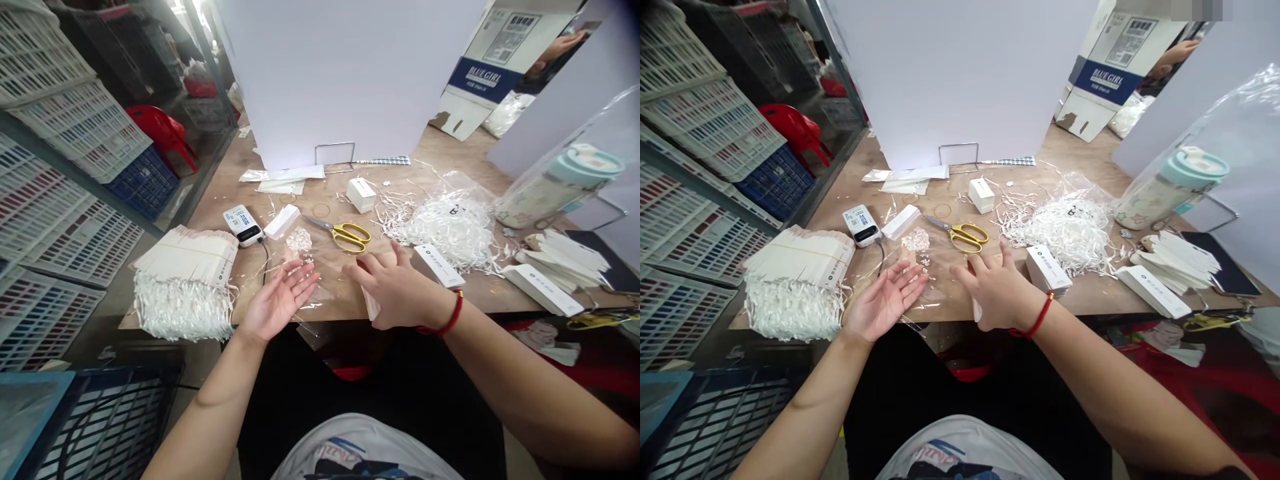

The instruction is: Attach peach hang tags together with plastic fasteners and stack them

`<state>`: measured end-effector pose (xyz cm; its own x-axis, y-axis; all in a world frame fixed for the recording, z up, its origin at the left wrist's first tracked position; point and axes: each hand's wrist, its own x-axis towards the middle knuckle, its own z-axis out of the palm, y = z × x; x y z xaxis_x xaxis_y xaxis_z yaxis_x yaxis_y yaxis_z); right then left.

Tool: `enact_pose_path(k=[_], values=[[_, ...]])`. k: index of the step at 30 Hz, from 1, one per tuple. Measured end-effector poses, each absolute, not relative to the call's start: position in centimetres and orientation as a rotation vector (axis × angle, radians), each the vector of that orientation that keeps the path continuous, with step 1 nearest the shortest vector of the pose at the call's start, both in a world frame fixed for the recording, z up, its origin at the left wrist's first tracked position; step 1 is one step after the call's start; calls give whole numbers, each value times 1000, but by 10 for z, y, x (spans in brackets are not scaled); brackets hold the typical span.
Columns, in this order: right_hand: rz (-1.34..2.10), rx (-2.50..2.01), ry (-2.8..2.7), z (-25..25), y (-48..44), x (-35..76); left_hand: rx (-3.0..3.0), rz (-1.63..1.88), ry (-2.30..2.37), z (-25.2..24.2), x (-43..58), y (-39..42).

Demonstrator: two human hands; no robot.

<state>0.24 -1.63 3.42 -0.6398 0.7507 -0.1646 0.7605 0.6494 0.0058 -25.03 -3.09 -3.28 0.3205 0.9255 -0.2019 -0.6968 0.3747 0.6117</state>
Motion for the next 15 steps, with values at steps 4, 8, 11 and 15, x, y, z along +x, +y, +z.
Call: enact_pose_path(k=[4,8,11,15], values=[[-49,1214,2596,17,-1,8,378,1277,583,-35,-255,-35],[-8,1278,2507,18,-5,2,304,1403,530,-37,-256,-39],[-24,1252,2651,22,-26,-13,273,1422,446,-34,-257,-42],[-209,991,2973,21,-54,-38,460,1257,297,-20,-268,-53]])
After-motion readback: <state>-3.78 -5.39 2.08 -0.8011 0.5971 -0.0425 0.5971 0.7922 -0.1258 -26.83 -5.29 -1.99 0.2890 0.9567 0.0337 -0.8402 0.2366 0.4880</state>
